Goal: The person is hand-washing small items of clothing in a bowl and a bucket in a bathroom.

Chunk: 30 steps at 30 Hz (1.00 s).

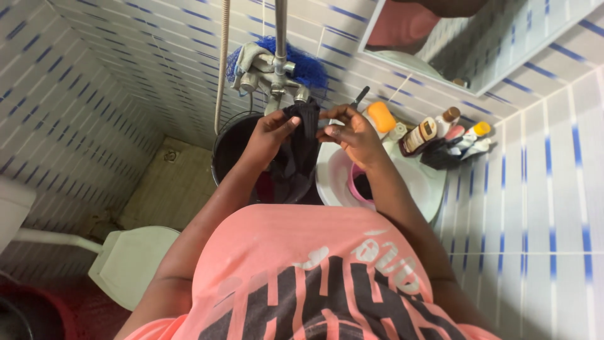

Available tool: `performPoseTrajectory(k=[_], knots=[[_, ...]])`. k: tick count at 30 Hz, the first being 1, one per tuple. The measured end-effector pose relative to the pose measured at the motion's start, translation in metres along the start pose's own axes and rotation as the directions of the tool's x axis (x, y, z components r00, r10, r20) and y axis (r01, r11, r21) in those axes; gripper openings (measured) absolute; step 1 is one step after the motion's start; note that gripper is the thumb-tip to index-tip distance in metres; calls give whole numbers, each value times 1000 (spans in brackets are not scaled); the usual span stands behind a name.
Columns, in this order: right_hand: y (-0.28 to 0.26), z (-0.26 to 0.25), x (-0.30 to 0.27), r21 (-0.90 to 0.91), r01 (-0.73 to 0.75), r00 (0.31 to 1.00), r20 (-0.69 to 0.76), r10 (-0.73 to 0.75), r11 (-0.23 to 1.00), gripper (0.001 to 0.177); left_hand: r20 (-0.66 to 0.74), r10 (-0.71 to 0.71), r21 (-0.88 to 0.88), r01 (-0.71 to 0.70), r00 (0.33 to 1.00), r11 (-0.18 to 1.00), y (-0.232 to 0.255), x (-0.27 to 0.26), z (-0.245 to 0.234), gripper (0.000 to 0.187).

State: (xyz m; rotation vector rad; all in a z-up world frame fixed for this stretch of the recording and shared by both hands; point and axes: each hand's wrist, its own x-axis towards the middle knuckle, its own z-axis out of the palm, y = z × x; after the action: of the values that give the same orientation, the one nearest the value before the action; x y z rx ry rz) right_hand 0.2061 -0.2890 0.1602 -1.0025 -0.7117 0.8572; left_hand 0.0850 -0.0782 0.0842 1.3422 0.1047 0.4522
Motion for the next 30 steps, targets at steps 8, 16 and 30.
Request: performPoseTrajectory(k=[8,16,30], knots=[[12,-14,5,-256,-45,999,-36,37,966,47,32,-46,-122,50,998,991,28,-9,22,14],[5,-29,11,-218,-1,983,-177,-39,976,36,-51,-50,-172,41,997,984,51,-21,15,20],[-18,-49,10,-44,354,889,-294,-350,934,16,-171,88,-174,-118,981,978,22,-5,-41,21]])
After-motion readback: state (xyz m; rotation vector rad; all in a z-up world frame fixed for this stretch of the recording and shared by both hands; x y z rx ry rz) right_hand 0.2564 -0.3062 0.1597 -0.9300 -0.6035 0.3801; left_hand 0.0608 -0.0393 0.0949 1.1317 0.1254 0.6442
